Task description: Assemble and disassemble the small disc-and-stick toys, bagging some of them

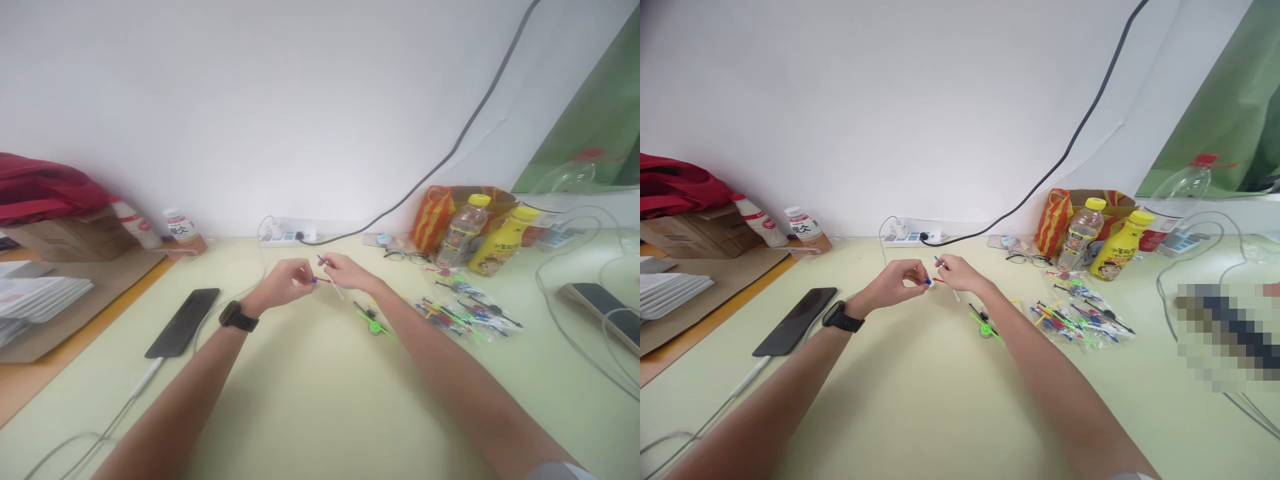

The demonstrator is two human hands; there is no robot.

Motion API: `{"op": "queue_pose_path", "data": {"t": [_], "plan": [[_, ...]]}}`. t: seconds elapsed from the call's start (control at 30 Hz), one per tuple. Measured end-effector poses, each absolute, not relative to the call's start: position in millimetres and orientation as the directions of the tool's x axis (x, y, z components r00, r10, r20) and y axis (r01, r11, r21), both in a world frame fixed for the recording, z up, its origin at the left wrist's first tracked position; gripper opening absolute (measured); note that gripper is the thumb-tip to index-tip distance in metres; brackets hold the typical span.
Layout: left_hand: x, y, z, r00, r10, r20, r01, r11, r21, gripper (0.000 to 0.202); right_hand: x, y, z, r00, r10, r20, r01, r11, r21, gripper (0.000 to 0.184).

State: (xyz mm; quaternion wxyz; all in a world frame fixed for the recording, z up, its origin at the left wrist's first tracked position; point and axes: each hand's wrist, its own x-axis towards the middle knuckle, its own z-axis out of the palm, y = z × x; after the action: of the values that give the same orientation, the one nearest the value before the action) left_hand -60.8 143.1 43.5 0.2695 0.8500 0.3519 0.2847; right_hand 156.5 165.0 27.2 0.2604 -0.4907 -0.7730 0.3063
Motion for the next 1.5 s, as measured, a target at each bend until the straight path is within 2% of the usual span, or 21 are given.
{"op": "queue_pose_path", "data": {"t": [0.1, 0.23, 0.33, 0.47, 0.53, 0.67, 0.77, 0.83, 0.87, 0.93, 1.03, 1.13, 1.23, 1.3, 1.43, 1.5], "plan": [[-63.1, 143.6, 41.3, 0.669, 0.718, 0.191, 0.477, -0.612, 0.631, 0.017, 166.0, 172.1, 14.4, -0.366, 0.926, 0.096, 0.716, 0.346, -0.606, 0.024], [-69.6, 147.9, 37.7, 0.716, 0.686, 0.129, 0.534, -0.658, 0.531, 0.012, 172.2, 174.8, 3.2, -0.359, 0.932, 0.052, 0.761, 0.325, -0.561, 0.011], [-79.6, 154.1, 37.4, 0.713, 0.696, 0.083, 0.565, -0.641, 0.519, 0.011, 170.8, 173.0, 2.1, -0.364, 0.93, 0.042, 0.779, 0.329, -0.534, 0.018], [-90.5, 159.8, 38.9, 0.682, 0.722, 0.118, 0.602, -0.645, 0.47, 0.02, 164.8, 167.6, 2.6, -0.367, 0.93, 0.022, 0.79, 0.325, -0.52, 0.019], [-91.0, 159.7, 37.9, 0.652, 0.741, 0.161, 0.619, -0.643, 0.451, 0.032, 160.7, 164.7, 2.0, -0.362, 0.932, 0.007, 0.795, 0.312, -0.52, 0.017], [-86.7, 158.1, 29.3, 0.683, 0.706, 0.187, 0.599, -0.688, 0.41, 0.052, 157.9, 163.8, 6.8, -0.356, 0.934, -0.02, 0.798, 0.293, -0.526, 0.026], [-86.5, 160.8, 20.5, 0.714, 0.682, 0.155, 0.576, -0.699, 0.424, 0.048, 174.1, 167.9, 22.8, -0.379, 0.925, -0.038, 0.796, 0.305, -0.523, 0.028], [-88.5, 164.4, 16.3, 0.714, 0.685, 0.146, 0.57, -0.69, 0.447, 0.045, 196.1, 170.7, 37.8, -0.421, 0.904, -0.069, 0.793, 0.331, -0.511, 0.019], [-89.5, 166.2, 15.1, 0.711, 0.688, 0.147, 0.569, -0.685, 0.455, 0.044, 209.1, 171.4, 45.1, -0.443, 0.891, -0.099, 0.794, 0.339, -0.505, 0.016], [-90.7, 168.8, 14.6, 0.699, 0.699, 0.15, 0.574, -0.674, 0.465, 0.044, 234.5, 170.8, 56.9, -0.492, 0.833, -0.253, 0.806, 0.327, -0.493, 0.024], [-89.8, 169.4, 17.4, 0.677, 0.72, 0.15, 0.594, -0.656, 0.466, 0.044, 259.9, 166.6, 63.6, -0.393, 0.763, -0.513, 0.894, 0.188, -0.406, 0.041], [-89.9, 167.9, 20.6, 0.659, 0.741, 0.131, 0.63, -0.638, 0.442, 0.042, 267.3, 163.4, 61.7, -0.322, 0.718, -0.617, 0.93, 0.12, -0.346, 0.036], [-93.5, 166.8, 23.8, 0.629, 0.762, 0.15, 0.648, -0.622, 0.441, 0.05, 267.2, 163.6, 62.0, -0.383, 0.731, -0.564, 0.892, 0.135, -0.431, 0.026], [-94.3, 165.2, 28.4, 0.598, 0.78, 0.185, 0.65, -0.607, 0.457, 0.057, 264.1, 164.0, 65.2, -0.433, 0.78, -0.451, 0.83, 0.149, -0.538, 0.022], [-80.0, 154.1, 45.3, 0.523, 0.798, 0.3, 0.597, -0.594, 0.539, 0.051, 240.5, 161.7, 70.2, -0.471, 0.869, -0.15, 0.556, 0.161, -0.815, 0.014], [-66.3, 145.0, 53.8, 0.508, 0.777, 0.372, 0.506, -0.619, 0.601, 0.049, 220.2, 158.5, 69.0, -0.487, 0.871, -0.063, 0.408, 0.163, -0.898, 0.014]]}}
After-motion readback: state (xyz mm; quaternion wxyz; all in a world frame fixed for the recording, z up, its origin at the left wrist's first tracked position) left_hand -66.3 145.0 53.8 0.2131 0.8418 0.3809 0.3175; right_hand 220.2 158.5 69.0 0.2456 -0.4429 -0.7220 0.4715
